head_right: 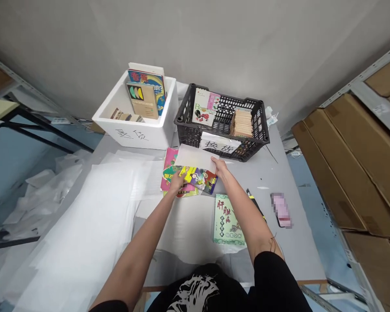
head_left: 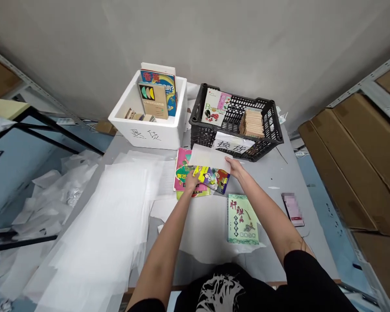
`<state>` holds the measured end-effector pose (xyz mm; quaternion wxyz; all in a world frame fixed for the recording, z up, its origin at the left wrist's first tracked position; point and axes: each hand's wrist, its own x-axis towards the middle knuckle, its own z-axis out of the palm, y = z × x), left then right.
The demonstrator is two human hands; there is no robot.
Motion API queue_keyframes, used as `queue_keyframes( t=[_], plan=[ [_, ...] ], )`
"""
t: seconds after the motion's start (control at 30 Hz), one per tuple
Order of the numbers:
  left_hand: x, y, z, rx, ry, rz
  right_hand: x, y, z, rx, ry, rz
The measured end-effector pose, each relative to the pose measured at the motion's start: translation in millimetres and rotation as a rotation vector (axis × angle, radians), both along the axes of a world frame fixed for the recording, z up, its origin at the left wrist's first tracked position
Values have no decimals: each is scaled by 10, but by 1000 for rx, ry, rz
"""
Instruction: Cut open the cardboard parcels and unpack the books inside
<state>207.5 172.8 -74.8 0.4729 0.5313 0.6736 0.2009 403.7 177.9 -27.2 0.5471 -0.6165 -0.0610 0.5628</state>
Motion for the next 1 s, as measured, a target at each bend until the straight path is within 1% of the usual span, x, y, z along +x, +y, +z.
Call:
queue_keyframes(
  t=[0.07, 0.13, 0.2, 0.27, 0.3, 0.33, 0.37, 0.43, 0.5, 0.57, 0.6, 0.67, 0.77, 0.83, 0.93, 1.0],
  plan=[
    [-159, -29, 137, 32, -63, -7, 82, 29, 86, 7, 36, 22],
    [-404, -61, 308, 61, -97, -11, 155, 68, 189, 20, 65, 42],
    [-671, -101, 479, 50, -140, -33, 216, 102, 302, 36, 83, 54],
    [-856, -164, 607, -60, -293, -152, 257, 119, 411, 50, 94, 65],
    [-888, -211, 644, -120, -353, -230, 268, 118, 462, 55, 98, 72],
    [-872, -272, 659, -177, -400, -310, 274, 111, 508, 60, 101, 81],
    [-806, -346, 652, -221, -425, -379, 273, 97, 552, 64, 105, 90],
    [-556, -530, 577, -289, -458, -485, 265, 58, 637, 73, 115, 107],
    [-221, -734, 448, -345, -479, -565, 264, 16, 734, 84, 124, 120],
    [107, -923, 302, -361, -473, -660, 290, -15, 861, 101, 132, 125],
    [247, -1006, 233, -372, -464, -690, 316, -25, 938, 113, 133, 124],
    [465, -1147, 111, -385, -448, -712, 380, -39, 1111, 161, 137, 127],
    [660, -1310, -33, -375, -398, -689, 430, -87, 1345, 250, 164, 161],
    [734, -1388, -100, -339, -337, -646, 372, -161, 1425, 249, 173, 191],
    [757, -1418, -128, -250, -247, -549, 129, -327, 1417, 190, 152, 242],
    [666, -1345, -88, -173, -262, -446, -98, -443, 1379, 199, 162, 289]
  ],
)
